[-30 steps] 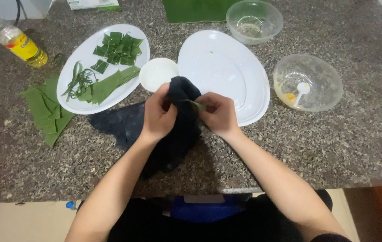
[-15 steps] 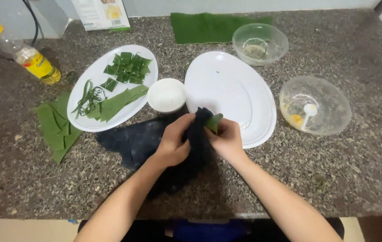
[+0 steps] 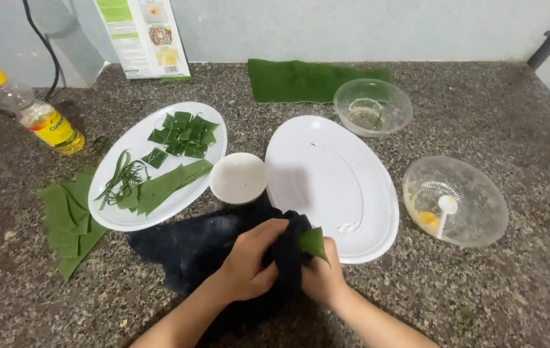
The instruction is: The person is cleaning or oiling small pieces of banana leaves using a cloth before placing them on a plate.
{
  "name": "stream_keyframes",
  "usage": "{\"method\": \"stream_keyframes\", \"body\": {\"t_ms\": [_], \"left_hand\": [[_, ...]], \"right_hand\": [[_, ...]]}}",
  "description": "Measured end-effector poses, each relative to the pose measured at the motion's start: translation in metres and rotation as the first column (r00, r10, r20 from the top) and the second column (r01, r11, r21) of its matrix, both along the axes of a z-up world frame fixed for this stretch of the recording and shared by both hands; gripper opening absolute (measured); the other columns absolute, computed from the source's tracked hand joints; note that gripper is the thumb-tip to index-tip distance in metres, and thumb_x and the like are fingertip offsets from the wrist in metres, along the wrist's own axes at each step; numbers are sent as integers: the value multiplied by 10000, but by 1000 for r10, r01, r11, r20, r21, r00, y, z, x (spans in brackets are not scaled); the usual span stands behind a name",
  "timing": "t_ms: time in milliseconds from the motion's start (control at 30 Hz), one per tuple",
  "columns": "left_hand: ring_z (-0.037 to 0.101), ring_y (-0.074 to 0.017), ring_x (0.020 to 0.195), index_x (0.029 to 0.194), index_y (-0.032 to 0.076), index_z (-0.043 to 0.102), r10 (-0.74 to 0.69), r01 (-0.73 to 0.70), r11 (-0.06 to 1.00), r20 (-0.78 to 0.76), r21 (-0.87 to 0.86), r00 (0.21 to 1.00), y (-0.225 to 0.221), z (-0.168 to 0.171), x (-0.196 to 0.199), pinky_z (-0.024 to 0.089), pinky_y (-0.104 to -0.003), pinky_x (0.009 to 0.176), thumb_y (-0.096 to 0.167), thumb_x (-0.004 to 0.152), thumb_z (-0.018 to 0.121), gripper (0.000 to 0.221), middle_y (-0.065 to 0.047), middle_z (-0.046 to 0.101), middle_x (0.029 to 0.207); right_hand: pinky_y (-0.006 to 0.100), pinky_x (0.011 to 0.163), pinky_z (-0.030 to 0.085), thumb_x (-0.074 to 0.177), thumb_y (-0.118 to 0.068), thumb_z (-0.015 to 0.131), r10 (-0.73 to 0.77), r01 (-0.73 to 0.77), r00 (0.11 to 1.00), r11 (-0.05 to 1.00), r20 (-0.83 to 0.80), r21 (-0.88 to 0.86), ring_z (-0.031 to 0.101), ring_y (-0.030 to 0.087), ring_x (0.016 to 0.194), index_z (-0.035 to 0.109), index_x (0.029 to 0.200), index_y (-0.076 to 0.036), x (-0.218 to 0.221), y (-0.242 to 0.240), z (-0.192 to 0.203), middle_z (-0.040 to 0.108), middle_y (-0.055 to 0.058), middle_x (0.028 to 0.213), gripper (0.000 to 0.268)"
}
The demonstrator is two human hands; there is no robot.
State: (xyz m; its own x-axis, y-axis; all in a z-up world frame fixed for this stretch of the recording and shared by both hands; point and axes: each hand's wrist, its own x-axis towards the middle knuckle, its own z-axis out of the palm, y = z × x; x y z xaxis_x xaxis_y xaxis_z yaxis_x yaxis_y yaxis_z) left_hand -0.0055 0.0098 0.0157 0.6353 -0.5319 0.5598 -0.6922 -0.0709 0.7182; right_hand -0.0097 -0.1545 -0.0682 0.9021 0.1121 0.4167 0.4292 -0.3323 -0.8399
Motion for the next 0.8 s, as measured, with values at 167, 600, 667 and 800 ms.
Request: {"method": "stream_keyframes", "body": {"t_ms": [167, 600, 667, 800], "left_hand": [[593, -356, 1032, 1143, -53, 501, -37, 37, 999, -8, 39, 999, 3, -8, 2, 479, -418, 897, 139, 806, 408, 398, -212, 574, 1130], [615, -252, 852, 965, 23, 593, 219, -193, 970, 188, -147, 958, -24, 183, -24, 497, -327, 777, 411, 900, 390, 442, -148, 604, 915], [615, -251, 854, 969, 27, 589, 231, -201, 966, 187, -164, 955, -26, 195, -33, 499, -329, 781, 405, 899, 393, 432, -147, 603, 917], [614, -248, 858, 975, 34, 581, 225, -191, 963, 177, -193, 958, -8, 179, -67, 502, -332, 790, 394, 899, 399, 411, -144, 602, 920]], "right_hand": [[279, 429, 342, 769, -20, 592, 7, -7, 1000, 1000, -4, -13, 442, 87, 517, 457, 544, -91, -1, 3, -1, 512, -9, 526, 271], [284, 470, 361, 744, -43, 622, 27, -28, 999, 998, -21, -57, 465, 118, 551, 477, 581, -74, -4, 9, -55, 522, 11, 559, 220], [285, 476, 364, 740, -46, 626, 37, -39, 999, 997, -30, -70, 468, 122, 557, 480, 587, -71, 37, -15, -156, 524, 14, 564, 214], [287, 488, 370, 733, -53, 635, 27, -32, 998, 995, -58, -92, 476, 132, 567, 486, 598, -66, 27, -35, -236, 527, 20, 575, 202]]}}
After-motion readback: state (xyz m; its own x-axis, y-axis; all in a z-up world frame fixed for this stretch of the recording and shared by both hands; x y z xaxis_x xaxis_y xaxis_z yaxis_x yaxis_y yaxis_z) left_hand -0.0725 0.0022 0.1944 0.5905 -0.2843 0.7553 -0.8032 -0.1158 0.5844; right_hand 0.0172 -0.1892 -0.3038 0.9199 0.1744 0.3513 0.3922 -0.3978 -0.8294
